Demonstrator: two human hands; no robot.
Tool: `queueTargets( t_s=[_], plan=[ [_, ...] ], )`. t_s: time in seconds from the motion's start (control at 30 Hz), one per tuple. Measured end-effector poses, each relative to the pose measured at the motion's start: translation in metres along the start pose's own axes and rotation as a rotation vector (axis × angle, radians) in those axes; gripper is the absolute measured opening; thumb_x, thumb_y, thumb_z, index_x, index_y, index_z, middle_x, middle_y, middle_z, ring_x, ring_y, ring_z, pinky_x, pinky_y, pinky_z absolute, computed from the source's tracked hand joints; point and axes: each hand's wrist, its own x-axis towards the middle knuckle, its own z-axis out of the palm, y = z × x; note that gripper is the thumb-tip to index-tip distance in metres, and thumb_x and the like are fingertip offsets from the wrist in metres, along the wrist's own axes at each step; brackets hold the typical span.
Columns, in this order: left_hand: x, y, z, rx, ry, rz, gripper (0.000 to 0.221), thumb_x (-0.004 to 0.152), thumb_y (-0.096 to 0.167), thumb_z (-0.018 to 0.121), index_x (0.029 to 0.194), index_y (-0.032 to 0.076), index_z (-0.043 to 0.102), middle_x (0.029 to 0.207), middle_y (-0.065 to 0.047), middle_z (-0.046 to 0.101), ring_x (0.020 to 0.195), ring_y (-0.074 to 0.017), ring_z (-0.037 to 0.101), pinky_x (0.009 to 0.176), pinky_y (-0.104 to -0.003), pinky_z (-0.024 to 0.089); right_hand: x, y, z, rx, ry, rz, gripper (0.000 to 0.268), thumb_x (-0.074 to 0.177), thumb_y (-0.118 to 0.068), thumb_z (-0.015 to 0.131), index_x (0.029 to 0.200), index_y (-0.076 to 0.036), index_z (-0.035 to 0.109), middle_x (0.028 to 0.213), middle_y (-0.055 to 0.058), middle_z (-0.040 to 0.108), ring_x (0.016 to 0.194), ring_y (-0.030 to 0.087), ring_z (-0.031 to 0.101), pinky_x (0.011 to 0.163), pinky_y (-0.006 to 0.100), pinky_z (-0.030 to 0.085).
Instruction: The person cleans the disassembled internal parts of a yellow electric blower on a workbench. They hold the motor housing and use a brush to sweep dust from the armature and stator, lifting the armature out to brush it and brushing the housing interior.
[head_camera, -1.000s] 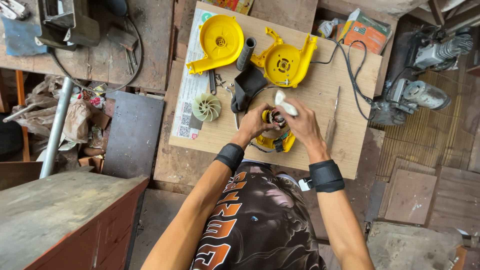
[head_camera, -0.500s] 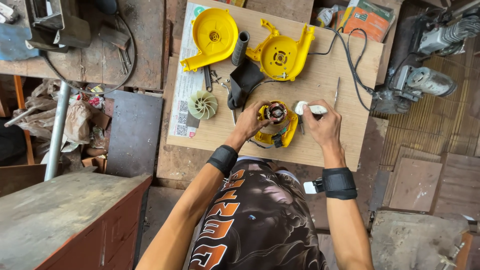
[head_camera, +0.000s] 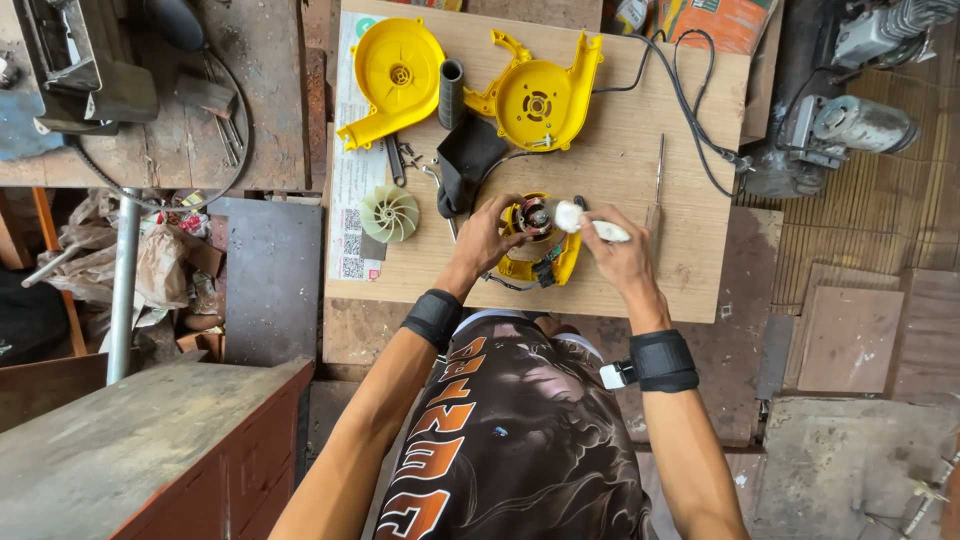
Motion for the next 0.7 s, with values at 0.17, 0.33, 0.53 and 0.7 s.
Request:
queueTargets(
  t_s=[0.17,0.33,0.53,0.7],
  plan=[
    [-0.002,0.002,-0.003,-0.026,-0.004,0.003,0.065,0.078,0.036,0.088,0.132,0.017,0.057,0.127,-0.008,0.068,0.097,-0.0298,0.073,0.08,-0.04,0.06,0.0,-0.017,0.001,-0.028,-0.114,0.068,0.03,0.103,-0.036,0.064,0.091,-0.009,0.069,0.071,0.007,0.072,0.061,0.017,0.07,0.051,0.033,0.056],
    [-0.003,0.007,-0.007,-0.027,-0.064,-0.024,0.079,0.069,0.03,0.089,0.139,0.021,0.053,0.133,-0.008,0.062,0.101,-0.0313,0.07,0.086,-0.042,0.059,0.008,-0.045,0.012,0.136,-0.085,-0.339,0.024,0.107,-0.03,0.063,0.103,-0.007,0.07,0.095,0.01,0.074,0.08,0.018,0.072,0.063,0.031,0.062],
    [0.002,-0.009,0.002,0.076,-0.068,-0.036,0.077,0.07,0.024,0.089,0.139,0.024,0.054,0.136,-0.007,0.06,0.117,-0.033,0.065,0.095,-0.046,0.054,-0.007,-0.016,0.016,-0.183,-0.218,-0.208,0.019,0.1,-0.025,0.068,0.092,-0.008,0.069,0.082,0.007,0.074,0.064,0.015,0.069,0.054,0.029,0.059],
    [-0.001,-0.007,0.002,0.038,-0.072,-0.042,0.079,0.067,0.024,0.092,0.137,0.024,0.055,0.133,-0.008,0.061,0.116,-0.0343,0.064,0.095,-0.045,0.054,-0.015,-0.005,0.014,-0.091,-0.057,-0.302,0.015,0.104,-0.023,0.067,0.099,-0.011,0.072,0.086,0.01,0.075,0.069,0.016,0.072,0.054,0.027,0.06]
  ],
)
